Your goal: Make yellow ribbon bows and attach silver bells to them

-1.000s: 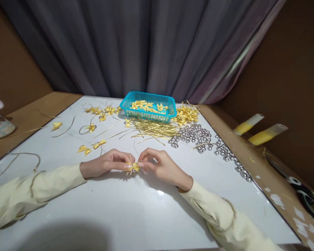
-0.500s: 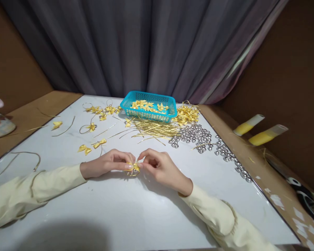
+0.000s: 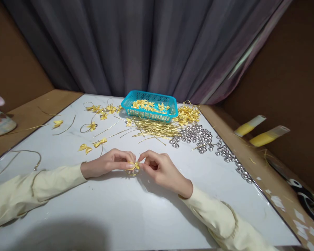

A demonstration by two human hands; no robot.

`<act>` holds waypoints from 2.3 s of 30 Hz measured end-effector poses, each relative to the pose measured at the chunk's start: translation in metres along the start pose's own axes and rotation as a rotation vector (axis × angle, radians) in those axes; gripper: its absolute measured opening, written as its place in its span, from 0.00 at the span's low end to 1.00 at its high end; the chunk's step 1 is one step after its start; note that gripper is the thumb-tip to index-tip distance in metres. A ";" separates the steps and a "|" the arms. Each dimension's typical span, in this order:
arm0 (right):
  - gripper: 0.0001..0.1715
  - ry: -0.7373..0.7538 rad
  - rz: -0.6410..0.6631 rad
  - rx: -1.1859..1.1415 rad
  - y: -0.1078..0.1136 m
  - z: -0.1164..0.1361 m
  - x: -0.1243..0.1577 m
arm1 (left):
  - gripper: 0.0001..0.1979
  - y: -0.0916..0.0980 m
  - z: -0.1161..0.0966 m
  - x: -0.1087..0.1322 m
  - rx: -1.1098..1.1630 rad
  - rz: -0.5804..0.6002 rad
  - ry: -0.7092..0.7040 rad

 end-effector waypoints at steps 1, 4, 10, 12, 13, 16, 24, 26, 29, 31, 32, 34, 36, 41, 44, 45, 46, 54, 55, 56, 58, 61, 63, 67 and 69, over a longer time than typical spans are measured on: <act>0.08 -0.002 0.003 0.010 0.000 0.001 0.000 | 0.09 0.000 0.000 0.000 -0.007 -0.005 -0.004; 0.10 -0.017 0.010 0.033 0.000 0.004 0.000 | 0.09 -0.001 0.001 0.001 -0.028 -0.013 -0.021; 0.09 -0.126 0.060 -0.058 0.003 0.009 -0.002 | 0.09 -0.002 0.003 0.001 -0.185 -0.066 -0.111; 0.09 -0.195 0.085 -0.144 0.004 0.009 -0.004 | 0.09 -0.003 0.004 0.001 -0.253 -0.074 -0.149; 0.09 -0.225 0.098 -0.189 0.004 0.008 -0.005 | 0.09 -0.004 0.004 0.001 -0.277 -0.074 -0.168; 0.08 -0.276 0.129 -0.282 0.005 0.006 -0.006 | 0.09 -0.005 0.003 0.001 -0.314 -0.088 -0.199; 0.07 -0.350 0.133 -0.351 0.008 0.010 -0.005 | 0.09 -0.005 0.002 0.002 -0.304 -0.137 -0.206; 0.08 -0.378 0.152 -0.401 0.009 0.012 -0.005 | 0.09 -0.004 0.003 0.002 -0.293 -0.148 -0.210; 0.08 -0.386 0.184 -0.435 0.009 0.014 -0.006 | 0.09 -0.003 0.005 0.002 -0.282 -0.153 -0.210; 0.06 -0.388 0.186 -0.435 0.008 0.014 -0.006 | 0.09 -0.002 0.005 0.002 -0.279 -0.152 -0.208; 0.05 -0.389 0.175 -0.434 0.007 0.014 -0.006 | 0.09 -0.002 0.005 0.002 -0.277 -0.153 -0.206; 0.06 -0.389 0.134 -0.434 0.004 0.013 -0.006 | 0.09 -0.002 0.005 0.002 -0.272 -0.160 -0.200; 0.08 -0.385 0.092 -0.426 0.002 0.012 -0.007 | 0.09 -0.003 0.005 0.002 -0.267 -0.167 -0.196; 0.10 -0.359 0.028 -0.429 0.001 0.012 -0.007 | 0.08 -0.002 0.005 0.001 -0.260 -0.178 -0.192; 0.10 -0.349 -0.011 -0.407 0.000 0.013 -0.008 | 0.08 -0.002 0.006 0.001 -0.248 -0.186 -0.185; 0.11 -0.345 -0.017 -0.396 -0.002 0.013 -0.008 | 0.08 -0.002 0.006 0.001 -0.244 -0.187 -0.186; 0.11 -0.338 -0.018 -0.386 -0.003 0.013 -0.008 | 0.08 -0.002 0.006 0.001 -0.243 -0.187 -0.186; 0.12 -0.343 0.012 -0.232 -0.011 -0.001 -0.004 | 0.09 -0.002 0.006 0.001 -0.261 -0.180 -0.186; 0.12 -0.353 0.024 -0.222 -0.011 -0.003 -0.004 | 0.09 -0.002 0.007 0.001 -0.259 -0.178 -0.184; 0.13 -0.362 0.038 -0.216 -0.011 -0.005 -0.003 | 0.09 -0.002 0.007 0.001 -0.257 -0.177 -0.183; 0.15 -0.374 0.062 -0.216 -0.011 -0.006 -0.003 | 0.08 -0.002 0.007 0.001 -0.256 -0.176 -0.180; 0.19 -0.385 0.051 -0.206 -0.010 -0.006 -0.004 | 0.08 -0.002 0.007 0.001 -0.261 -0.170 -0.184; 0.21 -0.373 0.013 -0.156 -0.010 -0.005 -0.003 | 0.08 -0.002 0.006 0.001 -0.265 -0.164 -0.184; 0.22 -0.283 -0.050 0.077 -0.009 -0.007 -0.001 | 0.09 -0.002 0.005 0.001 -0.259 -0.162 -0.185; 0.27 -0.232 -0.055 0.155 -0.008 -0.008 0.000 | 0.09 -0.002 0.005 0.001 -0.256 -0.168 -0.186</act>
Point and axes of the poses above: each hand's wrist, its own x-axis away from the middle knuckle, its own y-axis out of the back of the hand, z = x × y, the point moved 1 cm from there along -x, towards the middle knuckle, and after that the axes turned 8 degrees about y, right-handed, at the moved point
